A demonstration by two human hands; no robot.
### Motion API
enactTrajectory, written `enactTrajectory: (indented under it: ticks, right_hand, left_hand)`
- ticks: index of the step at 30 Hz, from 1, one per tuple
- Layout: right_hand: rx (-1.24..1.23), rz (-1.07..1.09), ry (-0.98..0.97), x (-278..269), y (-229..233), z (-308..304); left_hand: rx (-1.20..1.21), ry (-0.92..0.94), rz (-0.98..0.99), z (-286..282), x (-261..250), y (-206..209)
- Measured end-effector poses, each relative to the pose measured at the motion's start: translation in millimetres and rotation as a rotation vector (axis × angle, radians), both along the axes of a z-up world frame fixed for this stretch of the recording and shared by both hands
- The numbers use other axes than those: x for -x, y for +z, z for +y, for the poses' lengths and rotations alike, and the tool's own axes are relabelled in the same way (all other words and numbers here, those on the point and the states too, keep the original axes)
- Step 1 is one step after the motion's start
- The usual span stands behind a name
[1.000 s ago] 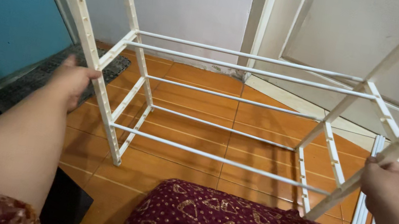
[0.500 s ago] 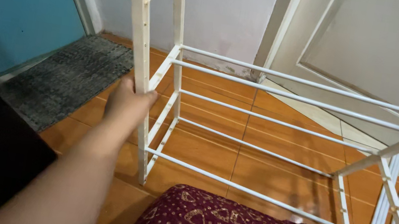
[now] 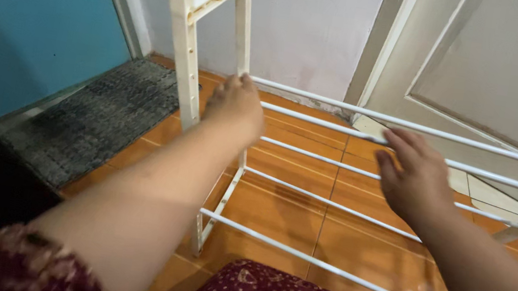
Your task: The person assembles a white plastic drying rack by inserting horizontal rods into vertical frame slots. They pick up rods from the floor, align them with the frame, and press them into place, repeating this for multiple levels.
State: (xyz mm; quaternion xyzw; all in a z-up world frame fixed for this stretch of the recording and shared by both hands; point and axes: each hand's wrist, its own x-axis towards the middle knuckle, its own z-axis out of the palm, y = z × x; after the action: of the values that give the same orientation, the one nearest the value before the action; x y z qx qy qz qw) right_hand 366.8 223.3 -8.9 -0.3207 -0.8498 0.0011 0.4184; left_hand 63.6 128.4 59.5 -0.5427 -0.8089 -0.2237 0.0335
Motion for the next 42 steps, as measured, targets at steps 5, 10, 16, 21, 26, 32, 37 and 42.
enactTrajectory:
  ticks: [5,10,16,21,26,32,37,42]
  right_hand:
    - [0.038,-0.243,0.109,50.5,12.3,38.0]
    - [0.210,-0.424,0.063,99.0,15.0,49.4]
    - [0.299,-0.489,-0.007,131.7,28.4,31.7]
    - [0.480,-0.607,-0.065,137.2,37.5,41.4]
    - [0.293,-0.469,0.148,138.4,27.7,51.5]
    - [0.344,-0.516,0.051,148.6,21.5,41.5]
    - [0.462,-0.522,0.058,153.3,28.7,42.2]
    - [0.730,-0.469,0.188,162.4,41.4,56.8]
  left_hand:
    - [0.116,0.247,-0.156,38.6,30.8,-8.4]
    - [0.164,0.308,-0.233,58.3,47.3,-34.0]
    - [0.195,0.319,-0.281,51.9,53.8,-33.3]
    - [0.179,0.326,-0.286,47.7,48.4,-26.5]
    - [0.210,0.318,-0.195,46.9,46.7,-29.6]
    - [0.186,0.288,-0.118,48.0,51.8,-38.6]
    - [0.172,0.287,-0.115,48.2,54.2,-40.2]
    - [0.168,0.276,-0.115,44.5,53.4,-36.3]
